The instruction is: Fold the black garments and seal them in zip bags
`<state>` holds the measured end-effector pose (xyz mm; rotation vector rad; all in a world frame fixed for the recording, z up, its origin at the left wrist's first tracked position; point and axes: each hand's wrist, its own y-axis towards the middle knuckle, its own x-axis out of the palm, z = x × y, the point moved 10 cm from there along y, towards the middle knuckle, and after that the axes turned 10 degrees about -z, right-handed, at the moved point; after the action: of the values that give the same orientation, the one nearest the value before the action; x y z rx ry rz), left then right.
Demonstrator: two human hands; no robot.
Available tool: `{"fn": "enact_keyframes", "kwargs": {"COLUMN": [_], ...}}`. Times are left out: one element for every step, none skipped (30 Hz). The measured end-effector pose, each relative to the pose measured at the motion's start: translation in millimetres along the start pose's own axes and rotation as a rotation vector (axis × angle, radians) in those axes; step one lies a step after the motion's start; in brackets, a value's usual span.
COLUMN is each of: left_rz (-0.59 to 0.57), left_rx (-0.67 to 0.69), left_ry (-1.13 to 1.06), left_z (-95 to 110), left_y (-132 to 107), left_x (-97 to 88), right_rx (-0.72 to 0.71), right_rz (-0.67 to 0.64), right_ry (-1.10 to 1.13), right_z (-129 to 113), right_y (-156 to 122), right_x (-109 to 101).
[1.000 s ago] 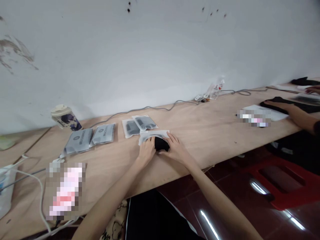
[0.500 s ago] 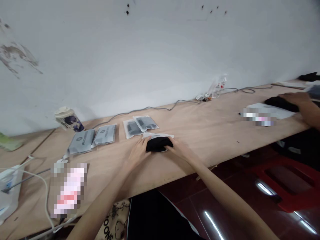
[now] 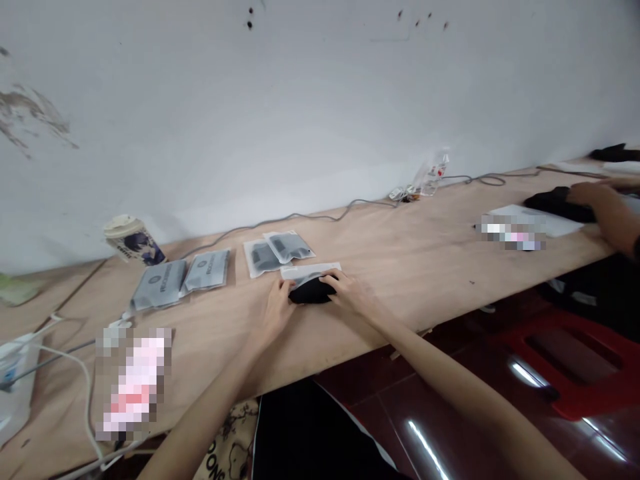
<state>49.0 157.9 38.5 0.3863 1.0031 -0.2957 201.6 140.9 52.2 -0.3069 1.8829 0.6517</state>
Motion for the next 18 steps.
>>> {"fn": "enact_keyframes", "kwargs": {"left_rz": [0.018, 0.039, 0.059, 0.078, 0.088, 0.086, 0.075, 0.060, 0.050, 0.048, 0.049, 0.051, 0.049, 0.045, 0.039, 0.033, 0.030, 0.027], "left_rx": [-0.008, -0.020, -0.042, -0.073, -0.103, -0.127, -0.142, -0.149, -0.150, -0.144, -0.135, -0.123, -0.106, -0.088, -0.070, -0.055, -0.045, -0.037], "left_ry": [-0.051, -0.106, -0.167, -0.227, -0.279, -0.321, -0.352, -0.372, -0.382, -0.385, -0.387, -0.384, -0.379, -0.371, -0.364, -0.360, -0.359, -0.361], "left_z": [-4.2, -9.0, -15.0, -21.6, -27.8, -32.6, -35.9, -37.4, -37.5, -36.0, -33.4, -29.5, -24.2, -18.0, -11.6, -5.4, -0.1, 4.6], "left_y": [-0.5, -0.8, -0.9, -0.6, 0.1, 1.3, 2.8, 4.3, 5.2, 5.3, 4.5, 2.9, 0.7, -2.0, -4.9, -7.9, -10.8, -13.5], "left_x": [-1.4, -3.1, -4.9, -6.1, -6.1, -4.6, -2.3, 0.2, 1.8, 2.0, 1.2, -0.4, -2.3, -4.2, -6.0, -7.3, -8.1, -8.3], "right_rx": [0.017, 0.032, 0.042, 0.045, 0.041, 0.035, 0.025, 0.011, -0.003, -0.011, -0.009, 0.006, 0.033, 0.070, 0.109, 0.142, 0.168, 0.186], "right_rz": [0.008, 0.017, 0.026, 0.034, 0.041, 0.048, 0.055, 0.060, 0.064, 0.067, 0.065, 0.057, 0.042, 0.023, 0.004, -0.013, -0.025, -0.031], "right_ry": [-0.009, -0.017, -0.022, -0.022, -0.018, -0.011, -0.003, 0.005, 0.010, 0.012, 0.011, 0.004, -0.009, -0.026, -0.047, -0.067, -0.086, -0.101], "right_z": [2.2, 3.8, 4.8, 5.0, 4.7, 4.2, 3.6, 2.7, 1.7, 1.1, 1.1, 1.7, 2.8, 4.0, 4.6, 4.2, 2.8, 0.9], "right_y": [-0.3, -0.5, -0.5, -0.5, -0.2, 0.1, 0.4, 0.7, 0.8, 0.9, 0.9, 1.0, 1.3, 1.8, 2.4, 3.4, 4.7, 6.5], "right_x": [1.0, 1.3, 1.5, 1.4, 1.4, 1.3, 1.2, 1.2, 1.1, 0.9, 0.6, 0.4, 0.4, 0.4, 0.3, 0.0, -0.7, -1.4]}}
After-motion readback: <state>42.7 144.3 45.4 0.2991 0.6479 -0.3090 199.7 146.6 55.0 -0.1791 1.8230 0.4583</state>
